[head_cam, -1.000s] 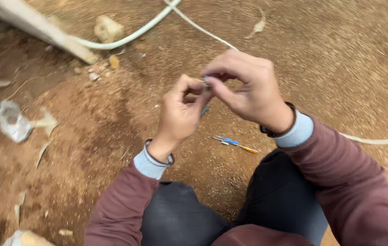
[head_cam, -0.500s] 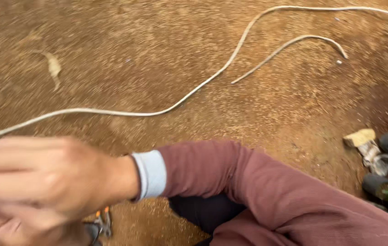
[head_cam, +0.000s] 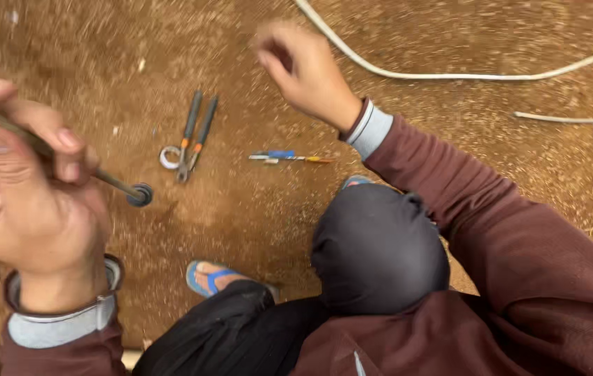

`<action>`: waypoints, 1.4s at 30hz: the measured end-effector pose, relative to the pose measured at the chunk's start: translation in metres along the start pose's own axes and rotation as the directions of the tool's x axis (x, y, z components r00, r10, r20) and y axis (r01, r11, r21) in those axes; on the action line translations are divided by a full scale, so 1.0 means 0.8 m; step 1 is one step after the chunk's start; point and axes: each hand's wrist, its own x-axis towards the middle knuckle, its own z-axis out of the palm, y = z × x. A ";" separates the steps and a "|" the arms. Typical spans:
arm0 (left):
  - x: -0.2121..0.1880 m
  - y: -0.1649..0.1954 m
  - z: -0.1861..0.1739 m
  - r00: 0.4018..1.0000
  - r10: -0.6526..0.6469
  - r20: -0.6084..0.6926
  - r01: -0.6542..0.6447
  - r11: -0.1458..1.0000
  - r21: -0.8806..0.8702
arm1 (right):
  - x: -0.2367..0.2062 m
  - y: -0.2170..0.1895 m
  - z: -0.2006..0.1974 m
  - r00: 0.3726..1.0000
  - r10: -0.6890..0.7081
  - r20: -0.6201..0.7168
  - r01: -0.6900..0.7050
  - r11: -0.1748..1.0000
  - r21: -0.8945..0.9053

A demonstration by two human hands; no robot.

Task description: The person disassembles a black electrical socket using a screwdriver to loosen internal screws, then prepares a white electrical cable by stripping the insulation with pliers and wrapping the exposed copper wire with tape.

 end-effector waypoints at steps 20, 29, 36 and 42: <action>-0.096 0.047 -0.107 0.970 -0.072 -0.232 0.048 0.993 -0.108 | -0.095 -0.087 0.161 0.868 0.155 0.472 0.173 0.796 -0.580; -0.107 0.104 -0.118 0.993 0.043 -0.108 -0.072 0.957 -0.283 | -0.017 -0.148 0.170 0.941 0.274 0.199 -0.249 0.958 -0.144; -0.144 0.148 -0.159 0.965 0.200 -0.167 -0.223 0.966 -0.128 | 0.044 -0.337 0.126 0.983 0.028 0.182 -0.081 0.953 0.292; -0.168 0.147 -0.187 0.952 0.238 -0.192 -0.246 0.969 -0.021 | 0.027 -0.465 0.179 0.789 -0.614 0.012 0.606 0.775 -0.180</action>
